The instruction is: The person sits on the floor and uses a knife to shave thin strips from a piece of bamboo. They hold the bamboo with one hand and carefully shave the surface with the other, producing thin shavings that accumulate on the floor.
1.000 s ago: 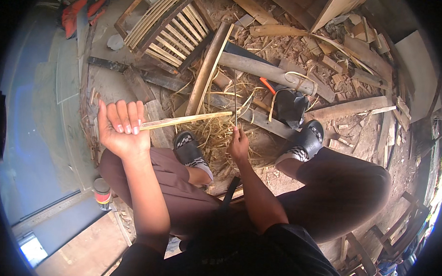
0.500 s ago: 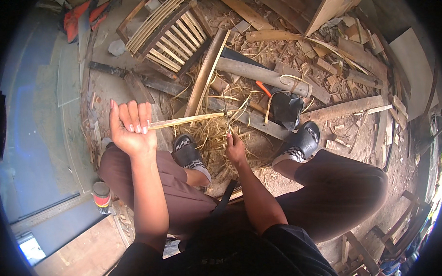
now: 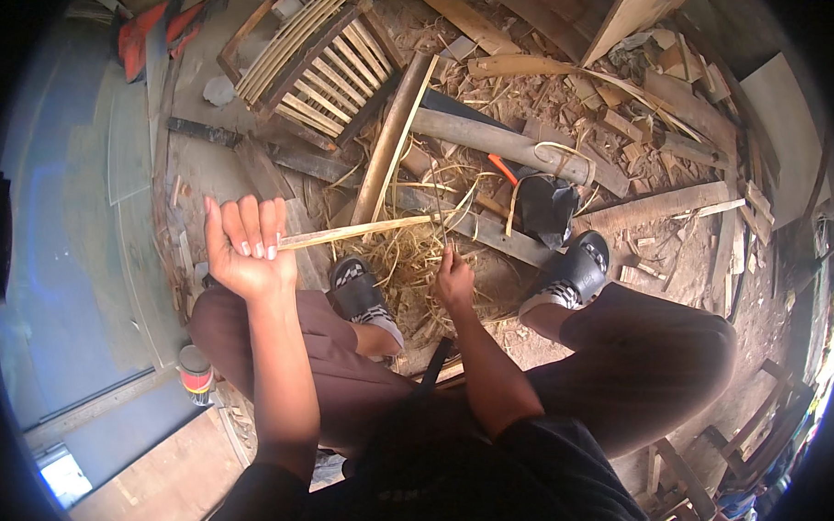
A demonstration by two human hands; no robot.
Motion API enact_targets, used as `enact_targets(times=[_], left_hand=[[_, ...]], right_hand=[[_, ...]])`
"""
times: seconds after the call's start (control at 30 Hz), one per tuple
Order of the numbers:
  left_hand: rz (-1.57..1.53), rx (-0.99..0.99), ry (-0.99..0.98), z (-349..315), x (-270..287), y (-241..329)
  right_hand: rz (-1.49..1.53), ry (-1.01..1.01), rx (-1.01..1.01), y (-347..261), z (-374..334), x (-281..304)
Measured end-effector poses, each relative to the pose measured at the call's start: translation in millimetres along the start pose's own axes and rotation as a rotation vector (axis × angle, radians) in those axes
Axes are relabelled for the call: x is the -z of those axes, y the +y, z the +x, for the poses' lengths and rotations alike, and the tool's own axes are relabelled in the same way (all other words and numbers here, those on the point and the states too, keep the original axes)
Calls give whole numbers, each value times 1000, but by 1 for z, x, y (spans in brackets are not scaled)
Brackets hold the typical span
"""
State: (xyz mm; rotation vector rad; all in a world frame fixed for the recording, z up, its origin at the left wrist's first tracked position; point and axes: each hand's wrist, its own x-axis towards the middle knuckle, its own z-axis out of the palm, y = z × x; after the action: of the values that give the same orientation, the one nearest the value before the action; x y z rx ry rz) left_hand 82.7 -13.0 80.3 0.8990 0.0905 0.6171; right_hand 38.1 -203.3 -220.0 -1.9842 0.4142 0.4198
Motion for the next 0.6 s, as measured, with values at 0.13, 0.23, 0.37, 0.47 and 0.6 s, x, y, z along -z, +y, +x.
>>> enact_targets(times=[0.13,0.23,0.37,0.47,0.6], left_hand=[[24,-8,9,-3,0,0],[51,-35,19,-6,0,3],[120,-8,43,-3,-3,-3],[47,-2,29,-8,-1,-1],[83,-28,10,-14,-5,-2]], right_hand=[[84,-26,82,-8,11,6],[166,-28,229,-54,-3,6],[-83,-51,82,-5,-6,-4],[-36,-110,-16,-10,-3,10],[78,-27,208,-40,1,7]])
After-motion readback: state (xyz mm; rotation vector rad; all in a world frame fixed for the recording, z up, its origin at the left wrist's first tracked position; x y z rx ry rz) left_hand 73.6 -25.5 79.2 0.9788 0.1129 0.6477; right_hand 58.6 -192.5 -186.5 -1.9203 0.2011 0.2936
